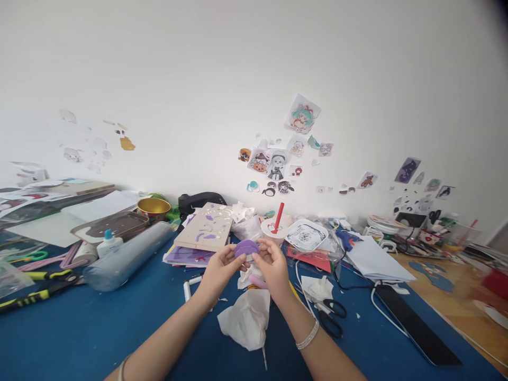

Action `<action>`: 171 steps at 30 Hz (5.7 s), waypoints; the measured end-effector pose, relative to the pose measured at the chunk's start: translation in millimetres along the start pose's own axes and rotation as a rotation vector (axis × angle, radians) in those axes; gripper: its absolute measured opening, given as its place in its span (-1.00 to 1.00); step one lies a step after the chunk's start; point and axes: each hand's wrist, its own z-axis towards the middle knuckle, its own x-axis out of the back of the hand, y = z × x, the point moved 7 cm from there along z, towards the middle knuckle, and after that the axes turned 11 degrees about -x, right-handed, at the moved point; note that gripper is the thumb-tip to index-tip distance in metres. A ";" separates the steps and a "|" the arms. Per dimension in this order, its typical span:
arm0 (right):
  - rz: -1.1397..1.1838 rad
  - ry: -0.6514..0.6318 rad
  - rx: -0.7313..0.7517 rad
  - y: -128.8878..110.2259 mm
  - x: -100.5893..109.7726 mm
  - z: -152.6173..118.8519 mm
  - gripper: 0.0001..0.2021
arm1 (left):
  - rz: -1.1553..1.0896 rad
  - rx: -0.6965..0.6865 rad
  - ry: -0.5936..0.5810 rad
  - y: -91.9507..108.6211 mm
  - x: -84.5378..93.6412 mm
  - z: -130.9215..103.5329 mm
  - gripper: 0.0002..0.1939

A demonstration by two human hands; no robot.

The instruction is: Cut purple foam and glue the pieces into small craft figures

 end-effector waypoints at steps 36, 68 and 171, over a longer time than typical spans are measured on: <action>0.191 -0.177 -0.271 12.4 -20.3 -11.5 -0.76 | 0.161 -0.046 0.010 7.4 4.4 -1.0 -0.69; 0.212 -0.050 -0.214 5.8 -0.5 -2.0 -0.72 | 0.493 0.154 -0.257 14.4 38.8 4.6 -0.65; -0.470 0.092 0.588 -36.4 -15.7 -33.2 -0.84 | -0.235 0.131 -0.021 -21.0 -13.7 -10.5 -0.65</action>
